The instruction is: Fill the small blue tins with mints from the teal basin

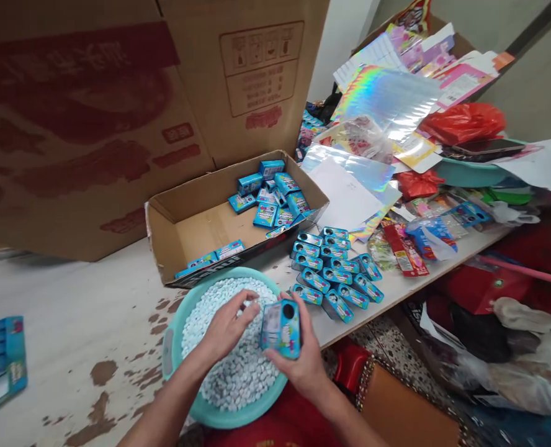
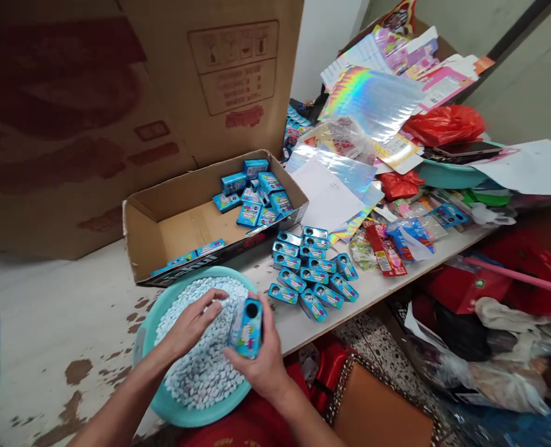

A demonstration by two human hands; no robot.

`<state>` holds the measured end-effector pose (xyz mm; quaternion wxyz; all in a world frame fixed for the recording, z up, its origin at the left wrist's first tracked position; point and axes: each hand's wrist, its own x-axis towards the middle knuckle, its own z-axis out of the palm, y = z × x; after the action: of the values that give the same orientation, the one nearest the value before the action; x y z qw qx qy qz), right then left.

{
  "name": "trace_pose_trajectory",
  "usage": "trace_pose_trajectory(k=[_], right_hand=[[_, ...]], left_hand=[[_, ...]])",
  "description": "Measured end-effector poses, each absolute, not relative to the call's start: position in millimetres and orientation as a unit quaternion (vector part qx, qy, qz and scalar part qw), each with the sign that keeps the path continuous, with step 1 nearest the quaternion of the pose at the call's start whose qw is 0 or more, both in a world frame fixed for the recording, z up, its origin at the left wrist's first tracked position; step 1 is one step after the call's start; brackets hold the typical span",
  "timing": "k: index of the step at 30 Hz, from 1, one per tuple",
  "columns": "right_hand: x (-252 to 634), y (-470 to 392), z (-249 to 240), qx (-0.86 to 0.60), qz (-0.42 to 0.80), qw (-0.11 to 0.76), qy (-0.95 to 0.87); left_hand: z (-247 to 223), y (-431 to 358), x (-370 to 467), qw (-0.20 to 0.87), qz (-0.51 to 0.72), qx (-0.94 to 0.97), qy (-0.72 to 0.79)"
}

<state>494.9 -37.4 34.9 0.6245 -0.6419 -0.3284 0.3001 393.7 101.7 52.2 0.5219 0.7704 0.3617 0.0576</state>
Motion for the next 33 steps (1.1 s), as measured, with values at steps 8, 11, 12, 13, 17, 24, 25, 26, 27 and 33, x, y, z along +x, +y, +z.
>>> trace_pose_trajectory(k=[8, 11, 12, 13, 17, 24, 25, 26, 27, 33], right_hand=[[507, -60, 34, -0.523, 0.466, 0.711, -0.058], [505, -54, 35, -0.541, 0.479, 0.691, 0.021], [504, -52, 36, -0.541, 0.479, 0.69, 0.042], [503, -50, 36, -0.541, 0.476, 0.691, 0.057], [503, -48, 39, -0.57, 0.453, 0.685, 0.036], [503, -42, 50, -0.704, 0.39, 0.574, -0.154], [501, -40, 51, -0.72, 0.375, 0.554, -0.185], [499, -38, 52, -0.735, 0.358, 0.534, -0.215], [497, -36, 53, -0.746, 0.34, 0.517, -0.246], [480, -22, 54, -0.744, 0.256, 0.459, -0.413]], left_hand=[[-32, 133, 403, 0.301, 0.039, 0.892, 0.335], [-29, 122, 405, 0.29, -0.028, 0.895, 0.339], [-26, 119, 404, 0.297, -0.05, 0.888, 0.347], [-23, 117, 404, 0.305, -0.067, 0.879, 0.36], [-12, 115, 399, 0.341, -0.071, 0.834, 0.428], [-5, 108, 379, 0.61, 0.144, 0.578, 0.523], [-1, 107, 377, 0.644, 0.169, 0.524, 0.531], [5, 106, 376, 0.676, 0.186, 0.473, 0.533], [13, 105, 375, 0.706, 0.195, 0.427, 0.53], [69, 94, 378, 0.791, 0.31, 0.311, 0.425]])
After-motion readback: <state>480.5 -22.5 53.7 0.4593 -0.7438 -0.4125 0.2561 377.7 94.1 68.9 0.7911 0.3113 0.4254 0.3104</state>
